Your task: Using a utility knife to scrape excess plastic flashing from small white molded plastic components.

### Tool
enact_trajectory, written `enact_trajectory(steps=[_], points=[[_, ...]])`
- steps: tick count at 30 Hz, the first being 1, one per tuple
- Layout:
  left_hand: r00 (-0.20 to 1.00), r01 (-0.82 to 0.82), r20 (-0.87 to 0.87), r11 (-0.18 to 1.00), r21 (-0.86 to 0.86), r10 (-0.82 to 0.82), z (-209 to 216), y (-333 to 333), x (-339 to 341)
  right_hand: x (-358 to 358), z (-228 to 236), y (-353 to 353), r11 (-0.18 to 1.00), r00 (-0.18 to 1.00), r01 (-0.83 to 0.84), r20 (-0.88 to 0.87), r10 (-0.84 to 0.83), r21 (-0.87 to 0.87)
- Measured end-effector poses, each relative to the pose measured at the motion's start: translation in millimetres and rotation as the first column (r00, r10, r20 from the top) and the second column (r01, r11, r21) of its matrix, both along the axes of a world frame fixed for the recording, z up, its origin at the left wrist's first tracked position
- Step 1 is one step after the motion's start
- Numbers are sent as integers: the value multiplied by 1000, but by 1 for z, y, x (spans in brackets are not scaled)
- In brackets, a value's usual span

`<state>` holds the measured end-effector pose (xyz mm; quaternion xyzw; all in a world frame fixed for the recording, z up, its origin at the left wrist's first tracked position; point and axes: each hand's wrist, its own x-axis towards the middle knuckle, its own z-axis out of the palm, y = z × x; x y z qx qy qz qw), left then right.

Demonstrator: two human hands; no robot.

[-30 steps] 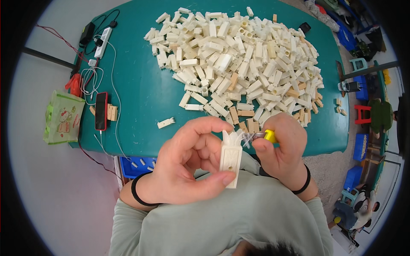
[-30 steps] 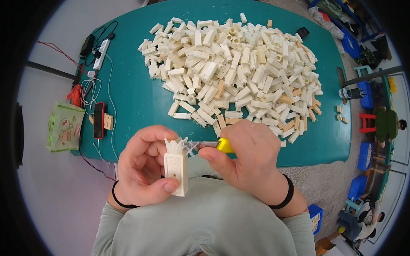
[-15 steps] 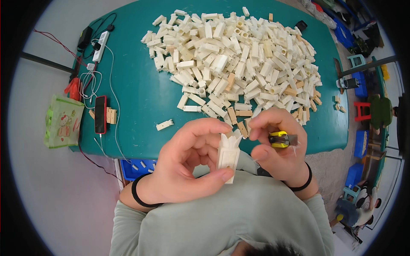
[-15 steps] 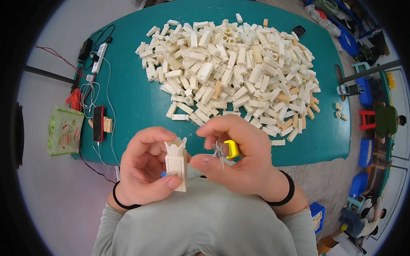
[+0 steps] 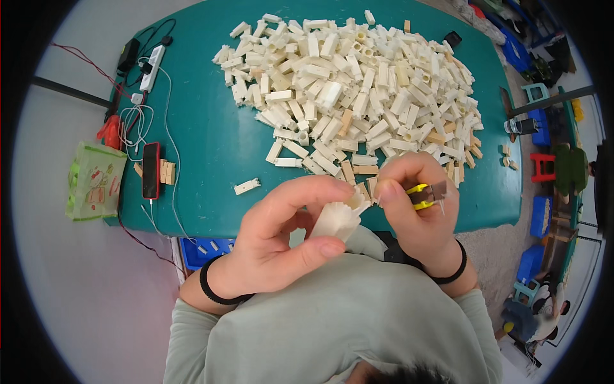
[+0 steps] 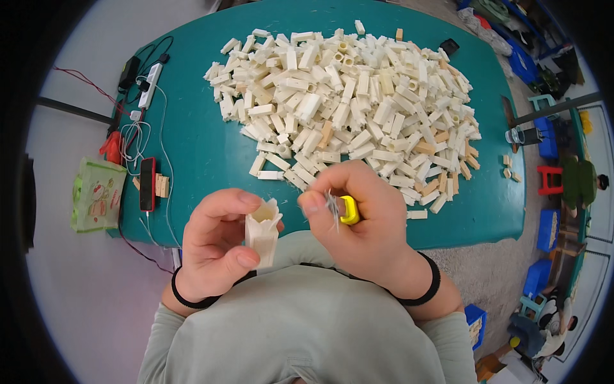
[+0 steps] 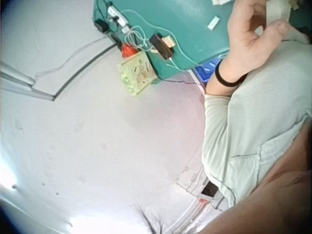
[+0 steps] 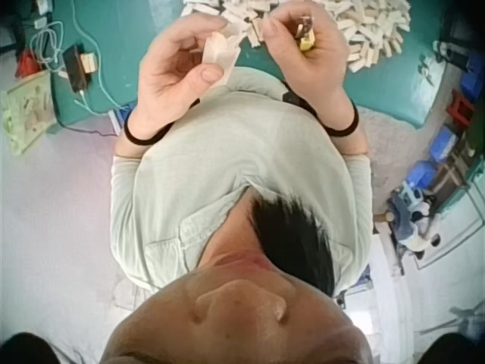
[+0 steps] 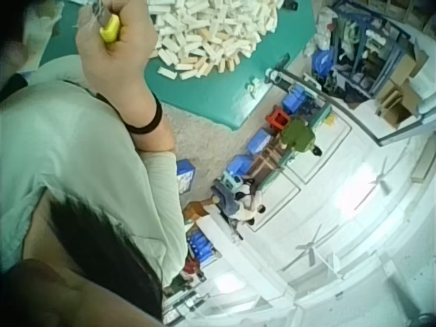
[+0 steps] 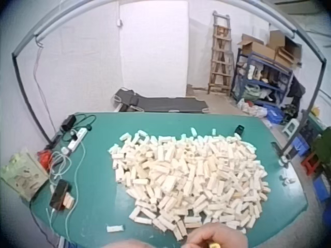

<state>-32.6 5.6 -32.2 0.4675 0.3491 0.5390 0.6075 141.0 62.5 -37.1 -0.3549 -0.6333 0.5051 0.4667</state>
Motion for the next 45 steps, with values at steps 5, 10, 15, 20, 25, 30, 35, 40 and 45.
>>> enact_trajectory(steps=[5,10,15,20,25,30,35,40,45], points=[[968,-104,-208,980,168,139,1,5,-6,11,0,1,970,958,-240,169,232,26],[846,-236,-334,853,465,416,0,13,-8,9,8,-5,943,909,-327,294,297,57],[752,-278,-389,791,545,533,2,10,-8,5,10,-6,929,915,-337,284,286,151],[642,-82,-510,713,696,572,2,12,-14,6,9,-6,923,909,-343,311,278,175],[639,-78,-523,725,685,564,3,9,-14,6,9,-6,922,911,-340,308,273,187],[637,-74,-523,720,690,567,4,10,-14,6,8,-6,920,909,-345,310,278,186],[572,-31,-535,668,744,623,7,11,-15,6,8,-5,922,909,-351,297,293,165],[597,-185,-450,660,728,664,4,10,-9,6,2,-5,901,896,-249,438,75,355],[622,-218,-439,682,698,648,2,6,-8,9,1,-6,869,889,-113,440,-127,481]])
